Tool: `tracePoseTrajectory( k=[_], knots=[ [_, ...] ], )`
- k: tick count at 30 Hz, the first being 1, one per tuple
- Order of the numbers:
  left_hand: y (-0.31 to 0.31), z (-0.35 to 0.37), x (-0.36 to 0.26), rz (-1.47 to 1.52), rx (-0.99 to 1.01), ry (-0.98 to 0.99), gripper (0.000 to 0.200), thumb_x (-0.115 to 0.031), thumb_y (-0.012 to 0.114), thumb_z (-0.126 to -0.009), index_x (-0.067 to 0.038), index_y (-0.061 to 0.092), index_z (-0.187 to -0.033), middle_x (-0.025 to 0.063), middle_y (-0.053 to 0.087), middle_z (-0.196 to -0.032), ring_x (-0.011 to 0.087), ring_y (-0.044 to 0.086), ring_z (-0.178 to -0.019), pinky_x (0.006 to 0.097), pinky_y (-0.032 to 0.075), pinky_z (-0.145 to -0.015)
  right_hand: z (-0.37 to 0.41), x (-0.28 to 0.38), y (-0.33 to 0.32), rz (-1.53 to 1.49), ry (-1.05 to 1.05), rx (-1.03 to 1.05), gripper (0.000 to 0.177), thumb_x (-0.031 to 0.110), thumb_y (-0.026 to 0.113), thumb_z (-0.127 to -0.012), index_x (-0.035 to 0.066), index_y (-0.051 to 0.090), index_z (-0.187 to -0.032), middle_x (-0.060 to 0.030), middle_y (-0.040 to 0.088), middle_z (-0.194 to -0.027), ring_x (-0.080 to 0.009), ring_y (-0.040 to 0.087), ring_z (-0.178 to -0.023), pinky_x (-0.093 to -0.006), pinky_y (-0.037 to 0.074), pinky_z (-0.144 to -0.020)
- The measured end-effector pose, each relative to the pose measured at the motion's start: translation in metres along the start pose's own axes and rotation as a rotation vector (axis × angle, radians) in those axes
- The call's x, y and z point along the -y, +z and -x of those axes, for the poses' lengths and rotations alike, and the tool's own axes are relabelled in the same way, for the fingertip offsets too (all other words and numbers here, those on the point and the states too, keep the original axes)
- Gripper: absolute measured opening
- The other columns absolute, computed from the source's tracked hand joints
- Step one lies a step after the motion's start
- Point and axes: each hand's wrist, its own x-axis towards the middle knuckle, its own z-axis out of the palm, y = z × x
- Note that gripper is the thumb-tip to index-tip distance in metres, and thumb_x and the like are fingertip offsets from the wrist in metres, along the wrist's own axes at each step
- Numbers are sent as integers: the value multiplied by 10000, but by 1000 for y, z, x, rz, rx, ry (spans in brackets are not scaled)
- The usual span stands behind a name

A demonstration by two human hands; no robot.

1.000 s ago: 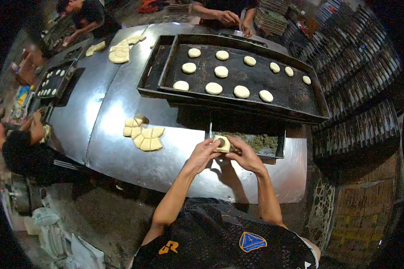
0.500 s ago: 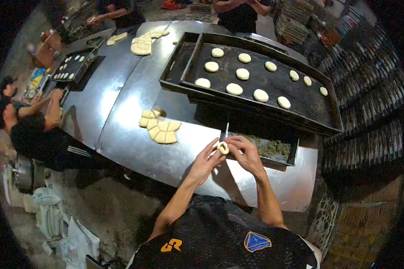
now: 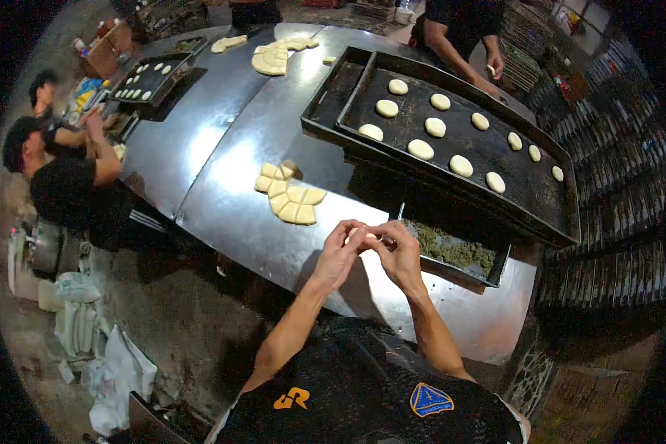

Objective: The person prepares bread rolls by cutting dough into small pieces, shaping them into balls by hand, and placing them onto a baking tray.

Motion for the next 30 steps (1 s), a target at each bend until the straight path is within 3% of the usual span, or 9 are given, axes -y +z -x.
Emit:
tracePoseTrajectory(
  k=[7, 10, 13, 15, 17, 19, 24, 27, 30],
  knots=[
    [-13, 0, -7, -35, -58, 43, 255, -179, 619, -923, -19, 534, -1103, 66, 566, -1038, 130, 577, -939, 275, 486, -824, -5, 6, 13, -236, 58, 36, 185, 122, 726, -807, 32, 695, -964, -101, 622, -930, -206, 609, -926, -306, 521, -774],
    [-25, 1, -6, -107, 71, 57, 295, -137, 630, -908, -27, 524, -1161, 71, 555, -1155, 143, 559, -1024, 302, 460, -900, -7, -4, 10, -15, -55, 76, 160, 73, 725, -787, 19, 691, -934, -100, 623, -865, -198, 617, -825, -305, 510, -695],
    [-29, 7, -21, -447, -91, 138, 401, -150, 678, -874, 18, 515, -1199, 116, 550, -1165, 177, 519, -1127, 299, 459, -923, 0, -20, 25, 187, -159, 50, 111, 17, 702, -768, 5, 683, -877, -120, 578, -760, -236, 591, -730, -330, 466, -623],
    [-55, 4, -16, -406, -191, 259, 515, -175, 699, -853, 7, 484, -1284, 150, 529, -1243, 239, 450, -1240, 333, 375, -1020, 13, -110, 50, 360, -138, 151, 98, 77, 672, -795, -10, 680, -837, -135, 548, -753, -280, 545, -742, -384, 450, -717],
    [-59, 19, -36, -403, -267, 218, 433, -191, 651, -887, -6, 504, -1249, 108, 543, -1225, 190, 476, -1193, 325, 357, -1030, 15, -97, 46, 389, -43, 235, 194, 180, 684, -804, -10, 686, -844, -142, 552, -795, -302, 524, -840, -399, 449, -742],
    [-79, 30, -39, -404, -307, 203, 417, -207, 633, -901, -6, 508, -1245, 108, 547, -1218, 188, 484, -1184, 331, 363, -1027, -3, -83, 36, 623, -347, 160, 255, 255, 704, -792, 6, 700, -843, -148, 567, -888, -332, 474, -945, -422, 444, -766],
    [-98, 53, -48, -487, -479, 177, 348, -254, 573, -942, -7, 547, -1185, 90, 562, -1188, 165, 516, -1131, 332, 410, -982, -61, -24, 51, 591, -159, -307, 324, 330, 561, -881, 40, 565, -1024, -155, 474, -986, -317, 419, -949, -447, 324, -830],
    [-107, 47, -49, -523, -523, 216, 378, -301, 628, -909, -23, 598, -1163, 25, 597, -1017, 106, 526, -892, 246, 425, -810, -22, -106, 113, 774, -158, 21, 262, 250, 513, -898, 41, 532, -1055, -164, 471, -962, -334, 446, -936, -470, 341, -792],
    [-104, 14, -66, -714, -437, 233, 346, -285, 613, -917, -16, 612, -1135, 67, 605, -1031, 133, 545, -928, 272, 433, -824, -34, -104, 119, 774, -170, 34, 280, 261, 513, -893, 38, 532, -1061, -170, 483, -958, -338, 460, -899, -466, 360, -768]
  ],
)
